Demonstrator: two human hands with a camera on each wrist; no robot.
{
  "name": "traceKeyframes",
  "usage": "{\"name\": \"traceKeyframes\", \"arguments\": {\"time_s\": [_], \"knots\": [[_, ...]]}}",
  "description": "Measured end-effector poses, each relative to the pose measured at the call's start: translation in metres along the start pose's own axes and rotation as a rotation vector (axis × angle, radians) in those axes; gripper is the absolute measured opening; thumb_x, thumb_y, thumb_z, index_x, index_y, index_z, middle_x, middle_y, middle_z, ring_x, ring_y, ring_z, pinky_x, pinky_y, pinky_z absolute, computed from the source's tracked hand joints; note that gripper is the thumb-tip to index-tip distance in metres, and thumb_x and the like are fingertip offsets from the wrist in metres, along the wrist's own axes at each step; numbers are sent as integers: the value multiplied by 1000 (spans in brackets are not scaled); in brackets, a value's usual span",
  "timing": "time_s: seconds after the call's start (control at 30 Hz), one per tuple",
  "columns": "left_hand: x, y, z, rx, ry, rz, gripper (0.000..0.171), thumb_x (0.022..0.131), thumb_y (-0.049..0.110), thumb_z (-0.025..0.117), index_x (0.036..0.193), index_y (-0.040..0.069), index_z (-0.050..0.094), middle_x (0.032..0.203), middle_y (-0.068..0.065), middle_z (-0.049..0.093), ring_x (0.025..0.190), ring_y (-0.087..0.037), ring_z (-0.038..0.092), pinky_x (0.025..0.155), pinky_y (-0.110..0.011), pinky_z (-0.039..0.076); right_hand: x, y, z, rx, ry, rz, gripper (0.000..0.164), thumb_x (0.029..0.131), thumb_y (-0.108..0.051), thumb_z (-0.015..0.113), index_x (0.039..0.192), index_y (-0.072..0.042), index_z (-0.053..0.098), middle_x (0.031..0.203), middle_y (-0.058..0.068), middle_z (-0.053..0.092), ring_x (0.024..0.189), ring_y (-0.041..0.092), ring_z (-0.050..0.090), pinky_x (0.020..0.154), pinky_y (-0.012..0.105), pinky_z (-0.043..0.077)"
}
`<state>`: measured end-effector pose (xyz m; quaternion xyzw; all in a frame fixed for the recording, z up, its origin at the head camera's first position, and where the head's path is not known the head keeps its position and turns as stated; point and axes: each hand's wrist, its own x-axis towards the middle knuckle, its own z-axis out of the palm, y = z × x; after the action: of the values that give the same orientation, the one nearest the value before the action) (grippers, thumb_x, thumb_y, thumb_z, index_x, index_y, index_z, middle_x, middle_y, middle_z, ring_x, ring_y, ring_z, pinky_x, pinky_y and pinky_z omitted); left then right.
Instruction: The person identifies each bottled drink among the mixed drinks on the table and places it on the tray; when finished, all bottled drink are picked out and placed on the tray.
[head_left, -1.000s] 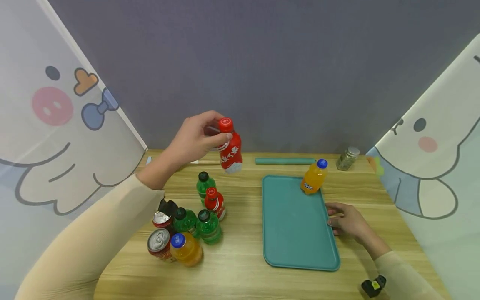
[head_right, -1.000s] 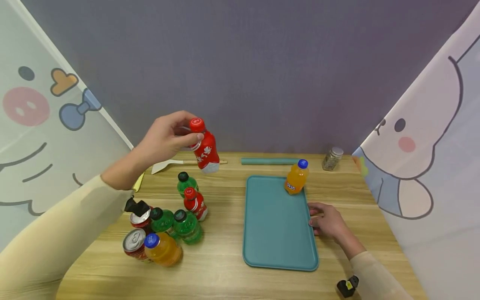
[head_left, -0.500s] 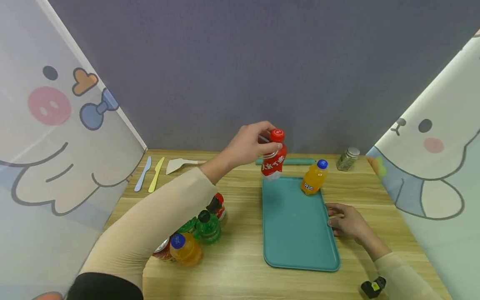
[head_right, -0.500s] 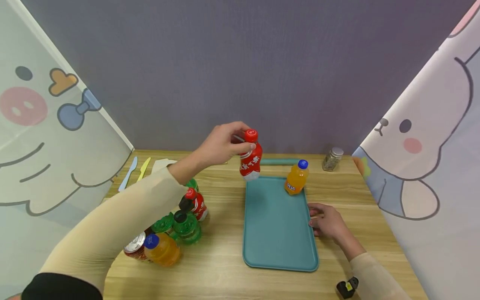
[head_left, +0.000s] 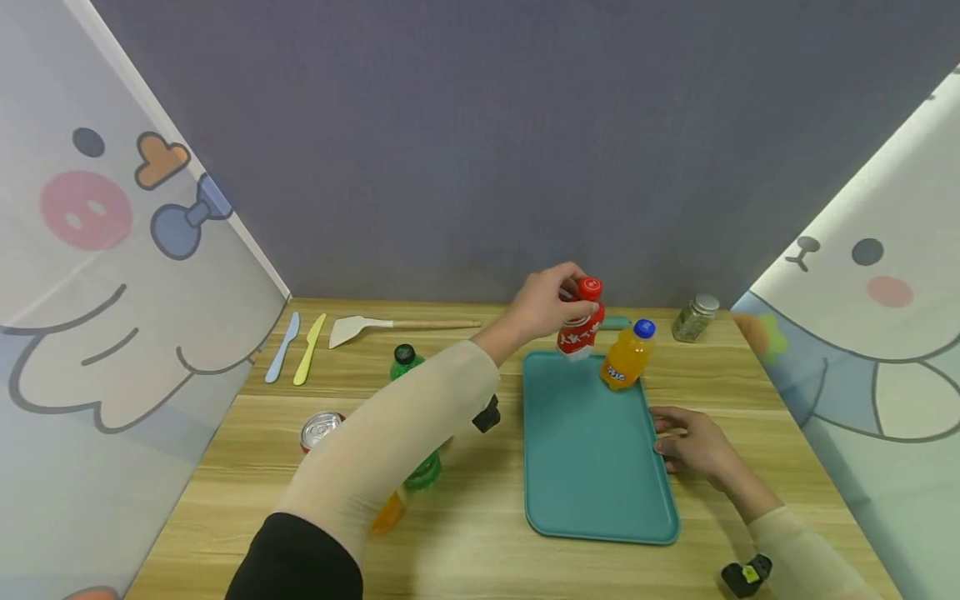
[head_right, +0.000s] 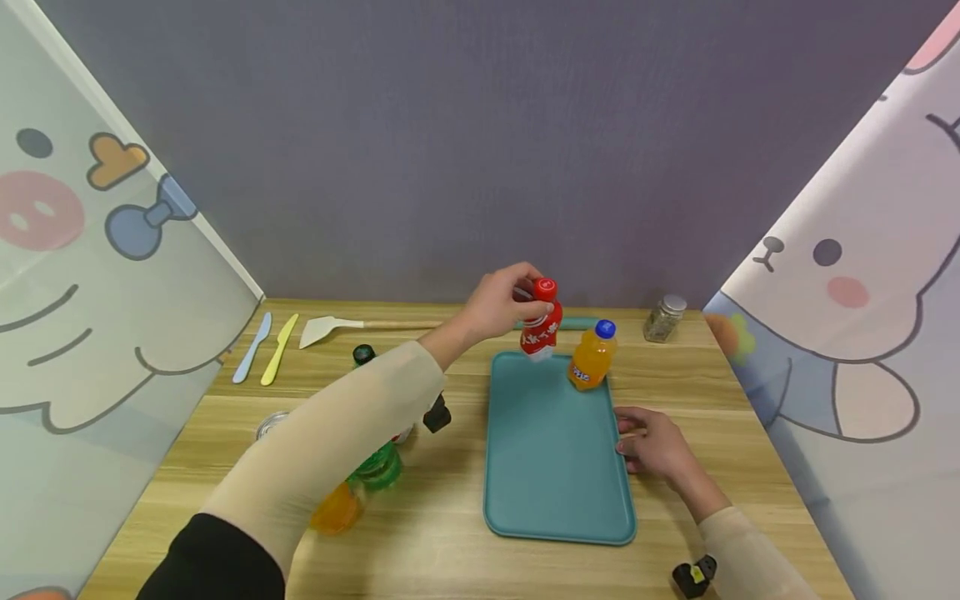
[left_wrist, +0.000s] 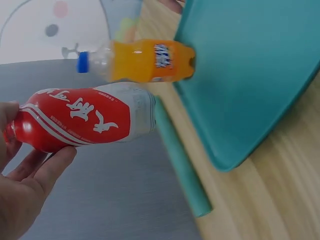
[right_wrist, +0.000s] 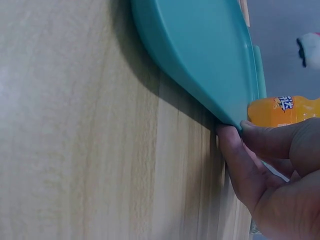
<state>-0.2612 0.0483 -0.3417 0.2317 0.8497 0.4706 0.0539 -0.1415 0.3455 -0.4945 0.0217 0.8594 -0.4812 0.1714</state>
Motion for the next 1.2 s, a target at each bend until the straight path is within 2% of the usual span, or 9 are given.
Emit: {"name": "traceKeyframes", "arguments": {"time_s": [0.2, 0.4, 0.57, 0.8, 0.93, 1.2], "knots": [[11, -15, 26, -2, 8, -49, 27, 96, 26, 75, 118, 18, 62, 110, 1, 67, 96, -14, 63, 79, -28, 58, 3, 2, -1, -10, 2, -4, 63, 94, 6, 67, 150, 12, 39, 127, 32, 55, 96, 25, 69, 64, 38, 62], [12, -26, 49, 9, 35, -101, 26, 96, 23, 75, 117, 16, 62, 108, -1, 67, 92, -14, 62, 75, -26, 57, 2, -1, 0, -15, -2, 0, 63, 94, 6, 67, 150, 11, 39, 127, 33, 55, 96, 26, 69, 64, 38, 62], [12, -35, 63, -27, 61, -150, 25, 95, 23, 76, 115, 18, 61, 108, 1, 65, 90, -15, 62, 75, -26, 57, 3, -2, 1, -28, 3, -12, 63, 94, 5, 67, 150, 12, 39, 126, 33, 56, 87, 24, 67, 62, 38, 62], [12, -43, 75, -57, 88, -174, 29, 93, 23, 79, 116, 16, 63, 109, 0, 66, 91, -14, 62, 78, -27, 59, 4, -3, 1, -23, 7, 6, 63, 94, 5, 67, 151, 11, 39, 126, 33, 57, 84, 24, 67, 62, 39, 62], [12, -46, 80, -63, 94, -162, 29, 92, 24, 80, 115, 15, 64, 109, 0, 66, 92, -14, 62, 79, -27, 59, 4, -3, 1, -20, 5, 6, 63, 94, 5, 67, 150, 11, 40, 126, 33, 57, 84, 24, 67, 62, 39, 62], [13, -45, 84, -63, 89, -179, 28, 92, 28, 80, 112, 17, 62, 112, 1, 68, 92, -13, 62, 78, -27, 58, 3, 0, 1, -14, 5, -4, 62, 94, 6, 66, 150, 10, 41, 125, 32, 58, 86, 24, 69, 64, 38, 63]]}}
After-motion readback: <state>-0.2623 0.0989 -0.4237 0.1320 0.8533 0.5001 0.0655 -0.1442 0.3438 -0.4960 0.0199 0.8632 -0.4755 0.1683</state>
